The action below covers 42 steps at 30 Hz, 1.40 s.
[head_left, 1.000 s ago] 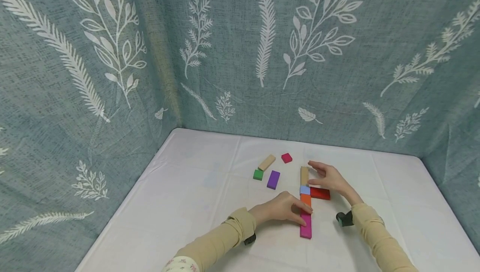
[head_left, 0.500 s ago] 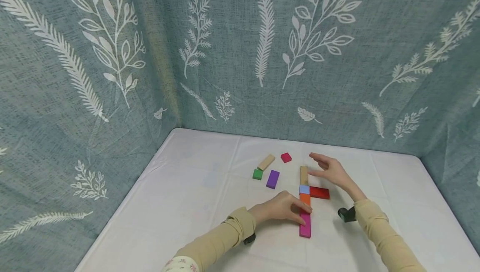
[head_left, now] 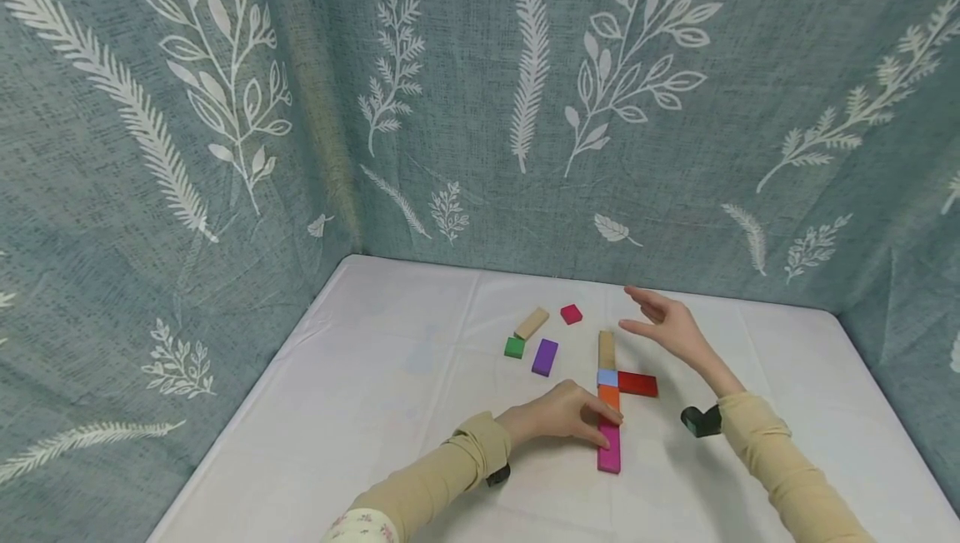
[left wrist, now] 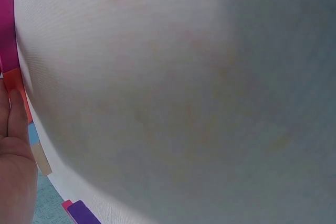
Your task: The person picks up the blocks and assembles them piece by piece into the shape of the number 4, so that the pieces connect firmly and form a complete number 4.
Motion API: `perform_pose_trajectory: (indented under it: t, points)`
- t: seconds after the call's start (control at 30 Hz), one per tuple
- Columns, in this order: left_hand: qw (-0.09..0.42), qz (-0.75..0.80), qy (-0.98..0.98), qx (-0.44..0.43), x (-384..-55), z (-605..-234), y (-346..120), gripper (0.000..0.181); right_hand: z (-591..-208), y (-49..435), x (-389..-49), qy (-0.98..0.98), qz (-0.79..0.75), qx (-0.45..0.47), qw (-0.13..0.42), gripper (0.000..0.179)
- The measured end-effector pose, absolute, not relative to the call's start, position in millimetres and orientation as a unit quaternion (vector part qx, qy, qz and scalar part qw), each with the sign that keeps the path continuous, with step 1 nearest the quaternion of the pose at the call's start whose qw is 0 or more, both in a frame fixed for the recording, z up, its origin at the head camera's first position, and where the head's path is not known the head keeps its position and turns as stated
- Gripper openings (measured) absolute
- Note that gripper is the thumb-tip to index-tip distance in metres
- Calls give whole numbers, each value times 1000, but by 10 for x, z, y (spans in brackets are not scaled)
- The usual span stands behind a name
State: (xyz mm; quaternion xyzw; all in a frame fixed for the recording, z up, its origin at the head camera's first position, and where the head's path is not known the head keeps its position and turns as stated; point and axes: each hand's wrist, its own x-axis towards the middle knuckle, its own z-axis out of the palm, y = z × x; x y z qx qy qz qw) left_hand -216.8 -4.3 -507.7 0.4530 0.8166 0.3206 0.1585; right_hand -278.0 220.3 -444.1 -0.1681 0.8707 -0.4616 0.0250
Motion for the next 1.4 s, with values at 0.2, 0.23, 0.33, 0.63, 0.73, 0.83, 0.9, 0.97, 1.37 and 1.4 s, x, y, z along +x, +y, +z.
perform_pose_trajectory:
  t: [0.2,0.23,0.33,0.63,0.73,0.83,0.9,0.97,1.37,1.4]
  points:
    - [160,321,815,455,-2175,-5094,-40,36,-4319,2222,-2750,872,-466,-150,-1,70]
    - [162,324,814,454,-2177,-5098,-40,37,-4299,2222,-2743,872,-467,-147,-3,70]
    - [164,325,814,453,-2180,-5104,-43,37,-4236,2220,-2721,871,-471,-142,-2,70]
    - [164,327,813,453,-2186,-5113,-38,38,-4088,2189,-2609,866,-477,-144,-36,63]
    - [162,329,812,454,-2193,-5118,-38,38,-4053,2179,-2554,862,-482,-148,-43,62]
    - [163,330,811,455,-2202,-5126,-39,38,-4062,2169,-2501,859,-485,-154,-49,60]
    - [163,330,810,456,-2206,-5131,-40,38,-4097,2163,-2467,858,-488,-155,-50,58]
    - [160,328,811,458,-2209,-5135,-39,38,-4148,2157,-2433,857,-489,-157,-48,57]
    - [157,324,810,463,-2213,-5127,-35,37,-4587,2146,-2297,854,-502,-135,8,56]
    - [155,323,811,462,-2214,-5125,-34,37,-4623,2145,-2287,854,-502,-133,11,56]
